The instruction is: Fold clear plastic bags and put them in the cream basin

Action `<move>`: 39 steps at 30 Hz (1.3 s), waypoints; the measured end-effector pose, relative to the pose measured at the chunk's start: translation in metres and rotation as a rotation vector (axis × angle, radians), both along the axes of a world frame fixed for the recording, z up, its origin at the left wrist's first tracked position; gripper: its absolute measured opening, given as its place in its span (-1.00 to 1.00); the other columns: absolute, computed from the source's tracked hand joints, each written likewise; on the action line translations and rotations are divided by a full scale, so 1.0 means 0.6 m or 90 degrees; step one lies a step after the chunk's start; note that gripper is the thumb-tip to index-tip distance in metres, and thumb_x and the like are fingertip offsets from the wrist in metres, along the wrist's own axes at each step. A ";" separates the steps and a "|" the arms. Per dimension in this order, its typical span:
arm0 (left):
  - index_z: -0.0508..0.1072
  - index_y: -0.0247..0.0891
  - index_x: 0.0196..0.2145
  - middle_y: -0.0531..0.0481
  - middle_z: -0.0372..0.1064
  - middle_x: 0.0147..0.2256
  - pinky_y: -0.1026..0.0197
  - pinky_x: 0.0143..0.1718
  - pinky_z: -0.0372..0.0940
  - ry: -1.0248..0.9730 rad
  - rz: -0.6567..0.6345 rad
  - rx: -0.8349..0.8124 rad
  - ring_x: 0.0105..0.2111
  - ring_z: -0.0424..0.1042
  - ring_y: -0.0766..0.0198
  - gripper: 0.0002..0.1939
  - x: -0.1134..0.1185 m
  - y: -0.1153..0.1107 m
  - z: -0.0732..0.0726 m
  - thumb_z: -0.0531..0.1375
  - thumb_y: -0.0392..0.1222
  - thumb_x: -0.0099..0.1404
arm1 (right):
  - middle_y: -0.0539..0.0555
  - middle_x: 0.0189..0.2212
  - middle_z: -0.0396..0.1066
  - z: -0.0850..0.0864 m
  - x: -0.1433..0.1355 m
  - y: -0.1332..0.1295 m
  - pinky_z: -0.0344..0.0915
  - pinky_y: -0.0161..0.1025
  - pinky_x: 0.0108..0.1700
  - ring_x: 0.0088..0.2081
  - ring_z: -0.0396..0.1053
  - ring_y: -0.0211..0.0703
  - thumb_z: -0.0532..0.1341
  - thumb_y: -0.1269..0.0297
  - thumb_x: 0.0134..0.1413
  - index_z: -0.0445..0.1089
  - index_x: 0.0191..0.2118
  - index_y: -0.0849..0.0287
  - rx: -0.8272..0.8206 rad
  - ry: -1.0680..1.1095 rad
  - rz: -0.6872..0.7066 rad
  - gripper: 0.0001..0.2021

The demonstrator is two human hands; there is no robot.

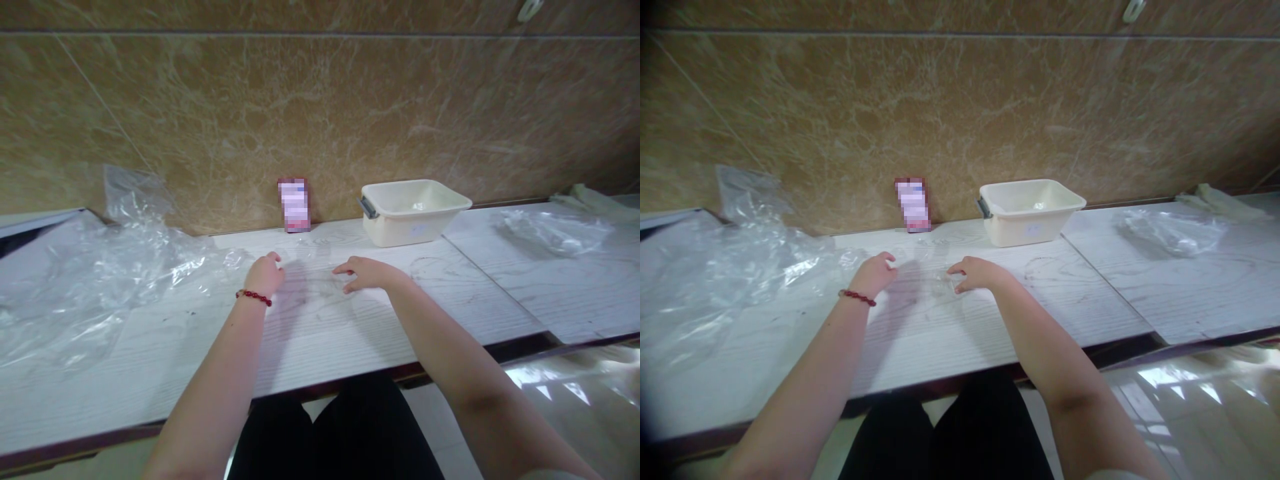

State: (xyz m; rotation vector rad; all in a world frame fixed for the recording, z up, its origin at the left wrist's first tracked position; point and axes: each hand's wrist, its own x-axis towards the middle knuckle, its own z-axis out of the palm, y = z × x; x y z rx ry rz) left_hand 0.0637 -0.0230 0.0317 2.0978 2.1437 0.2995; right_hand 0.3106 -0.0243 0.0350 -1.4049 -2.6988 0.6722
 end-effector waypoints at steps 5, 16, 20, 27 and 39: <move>0.30 -0.40 -0.15 -0.25 0.35 -0.21 0.18 -0.22 0.20 0.000 0.141 -0.074 -0.19 0.33 0.06 -0.61 -0.076 0.019 0.007 0.05 -0.20 0.04 | 0.12 -0.11 0.25 0.002 0.000 -0.001 0.14 -0.27 -0.13 -0.15 0.25 -0.11 0.25 0.13 -0.26 0.21 0.01 0.07 0.000 -0.012 -0.004 -0.41; 0.37 -0.34 -0.19 -0.21 0.35 -0.17 0.18 -0.19 0.19 0.014 0.140 -0.084 -0.16 0.32 0.07 -0.60 -0.095 0.039 -0.016 0.02 -0.06 0.07 | 0.13 -0.13 0.23 -0.004 0.000 0.002 0.16 -0.24 -0.14 -0.17 0.26 -0.10 0.26 0.12 -0.29 0.18 0.03 0.06 -0.016 -0.017 -0.019 -0.37; 0.39 -0.31 -0.25 -0.19 0.39 -0.24 0.19 -0.25 0.21 0.017 0.137 -0.062 -0.22 0.35 0.08 -0.61 -0.085 0.041 -0.024 0.03 0.00 0.05 | 0.12 -0.12 0.23 -0.001 0.000 0.001 0.17 -0.25 -0.15 -0.17 0.26 -0.10 0.26 0.12 -0.29 0.19 0.03 0.05 -0.019 -0.014 -0.026 -0.37; 0.39 -0.26 -0.38 -0.11 0.41 -0.33 0.22 -0.27 0.21 0.009 0.092 0.002 -0.28 0.36 0.15 -0.78 -0.066 0.036 -0.018 0.00 -0.16 0.08 | 0.12 -0.13 0.24 -0.001 -0.001 0.001 0.16 -0.25 -0.15 -0.18 0.26 -0.11 0.25 0.11 -0.29 0.18 0.04 0.06 -0.019 -0.020 -0.023 -0.36; 0.09 -0.37 -0.06 -0.18 0.40 -0.39 0.26 -0.53 0.24 -0.325 0.207 -0.026 -0.55 0.39 0.26 -0.53 -0.047 0.039 -0.019 -0.04 0.01 0.15 | 0.15 -0.14 0.23 -0.001 0.000 0.002 0.15 -0.23 -0.12 -0.16 0.24 -0.10 0.24 0.12 -0.27 0.17 0.04 0.10 -0.018 -0.022 -0.009 -0.36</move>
